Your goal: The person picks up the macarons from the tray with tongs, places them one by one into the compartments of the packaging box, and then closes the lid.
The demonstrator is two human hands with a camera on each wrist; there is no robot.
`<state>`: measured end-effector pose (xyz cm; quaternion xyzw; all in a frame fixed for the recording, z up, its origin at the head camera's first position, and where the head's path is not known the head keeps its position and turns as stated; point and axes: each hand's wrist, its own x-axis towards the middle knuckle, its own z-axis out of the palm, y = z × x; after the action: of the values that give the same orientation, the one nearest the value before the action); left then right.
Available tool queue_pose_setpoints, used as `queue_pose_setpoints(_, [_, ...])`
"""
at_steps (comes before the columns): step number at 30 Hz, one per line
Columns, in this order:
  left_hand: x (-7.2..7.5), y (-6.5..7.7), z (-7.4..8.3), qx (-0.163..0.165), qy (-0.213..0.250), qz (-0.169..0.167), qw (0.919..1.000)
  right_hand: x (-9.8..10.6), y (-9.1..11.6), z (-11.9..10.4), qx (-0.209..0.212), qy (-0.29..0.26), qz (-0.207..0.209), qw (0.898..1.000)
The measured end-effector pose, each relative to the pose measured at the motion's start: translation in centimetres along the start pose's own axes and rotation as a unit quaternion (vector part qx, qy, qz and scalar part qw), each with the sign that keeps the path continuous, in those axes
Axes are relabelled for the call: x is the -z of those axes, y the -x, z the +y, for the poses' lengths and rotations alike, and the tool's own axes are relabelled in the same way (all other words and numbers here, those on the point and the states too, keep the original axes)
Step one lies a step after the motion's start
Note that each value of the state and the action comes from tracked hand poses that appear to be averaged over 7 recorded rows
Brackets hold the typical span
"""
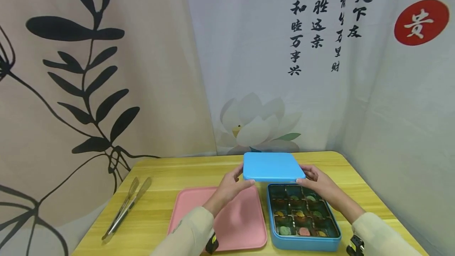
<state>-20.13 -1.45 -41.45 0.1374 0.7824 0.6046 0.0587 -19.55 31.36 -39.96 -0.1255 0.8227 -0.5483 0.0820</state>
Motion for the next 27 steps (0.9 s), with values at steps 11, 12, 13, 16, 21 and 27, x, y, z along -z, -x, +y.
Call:
queue_pose_setpoints(11, [-0.9, 0.5, -0.1, -0.007, 0.006, -0.01, 0.9999, 0.3, 1.2, 0.6, -0.005, -0.015, -0.003, 1.0])
queue_pose_setpoints(12, [-1.0, 0.5, -0.2, -0.006, 0.008, -0.009, 0.9999, 0.4, 1.4, 0.7, -0.002, -0.015, -0.003, 1.0])
queue_pose_setpoints(13, [-1.2, 0.5, -0.2, -0.004, 0.011, -0.008, 0.9999, 0.4, 1.5, 0.8, 0.001, -0.017, -0.002, 1.0])
queue_pose_setpoints(16, [-1.6, 0.7, -0.4, 0.002, 0.017, -0.004, 0.9998, 0.6, 2.0, 1.2, 0.011, -0.013, -0.001, 1.0])
queue_pose_setpoints(21, [-2.4, 1.2, -0.7, -0.008, 0.001, -0.006, 0.9999, 0.9, 3.0, 1.8, -0.001, -0.006, 0.0, 1.0])
queue_pose_setpoints(27, [-3.1, 1.9, -0.8, 0.0, -0.015, -0.004, 0.9999, 1.0, 4.0, 2.3, -0.014, -0.012, -0.002, 1.0])
